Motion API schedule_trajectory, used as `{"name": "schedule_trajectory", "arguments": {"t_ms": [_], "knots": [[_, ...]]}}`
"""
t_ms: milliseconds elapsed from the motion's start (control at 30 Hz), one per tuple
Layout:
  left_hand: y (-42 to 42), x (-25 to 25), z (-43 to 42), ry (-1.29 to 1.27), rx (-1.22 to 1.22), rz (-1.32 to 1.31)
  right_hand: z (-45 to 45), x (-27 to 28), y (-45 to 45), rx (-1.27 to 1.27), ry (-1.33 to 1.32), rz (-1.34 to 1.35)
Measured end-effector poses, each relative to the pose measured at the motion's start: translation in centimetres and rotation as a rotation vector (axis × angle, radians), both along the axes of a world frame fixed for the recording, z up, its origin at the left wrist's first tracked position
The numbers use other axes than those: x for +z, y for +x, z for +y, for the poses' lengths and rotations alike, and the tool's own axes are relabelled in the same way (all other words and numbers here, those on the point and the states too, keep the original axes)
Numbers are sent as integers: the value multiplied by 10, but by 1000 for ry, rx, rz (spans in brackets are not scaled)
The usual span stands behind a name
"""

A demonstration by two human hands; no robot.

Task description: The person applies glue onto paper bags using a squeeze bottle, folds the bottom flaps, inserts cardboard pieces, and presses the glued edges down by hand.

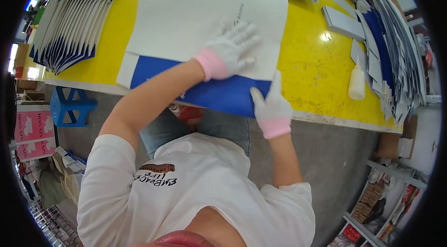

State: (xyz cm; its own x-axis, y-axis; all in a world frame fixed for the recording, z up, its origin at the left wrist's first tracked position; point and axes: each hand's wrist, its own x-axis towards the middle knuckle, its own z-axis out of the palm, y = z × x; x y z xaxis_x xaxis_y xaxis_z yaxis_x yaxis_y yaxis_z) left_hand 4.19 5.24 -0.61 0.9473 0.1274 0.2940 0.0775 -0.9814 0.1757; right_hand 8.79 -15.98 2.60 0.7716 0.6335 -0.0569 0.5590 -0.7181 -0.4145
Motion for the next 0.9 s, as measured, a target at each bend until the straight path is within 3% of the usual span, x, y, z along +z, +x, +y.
{"name": "schedule_trajectory", "arguments": {"t_ms": [133,267,367,433,500,567,633,733,833,900], "knots": [[21,-1,96,-106,320,116,-43,5,13,-43,-46,10],[4,3,145,26,431,141,-22,48,29,-219,-198,212],[1,3,142,21,424,110,24,28,54,481,-44,-610],[0,-5,148,-13,347,71,82,7,40,644,-116,-189],[-6,-10,158,-42,276,42,146,-7,42,905,58,-166],[-7,-7,168,-43,269,54,205,-14,47,897,86,-276],[-19,-5,179,-15,333,119,216,17,68,692,-43,-57],[-64,-10,206,43,422,78,181,6,139,437,-212,-264],[-111,-12,219,23,478,67,101,-13,177,228,-136,-334],[-141,-1,201,-350,515,-61,41,-31,185,231,-86,-302]]}}
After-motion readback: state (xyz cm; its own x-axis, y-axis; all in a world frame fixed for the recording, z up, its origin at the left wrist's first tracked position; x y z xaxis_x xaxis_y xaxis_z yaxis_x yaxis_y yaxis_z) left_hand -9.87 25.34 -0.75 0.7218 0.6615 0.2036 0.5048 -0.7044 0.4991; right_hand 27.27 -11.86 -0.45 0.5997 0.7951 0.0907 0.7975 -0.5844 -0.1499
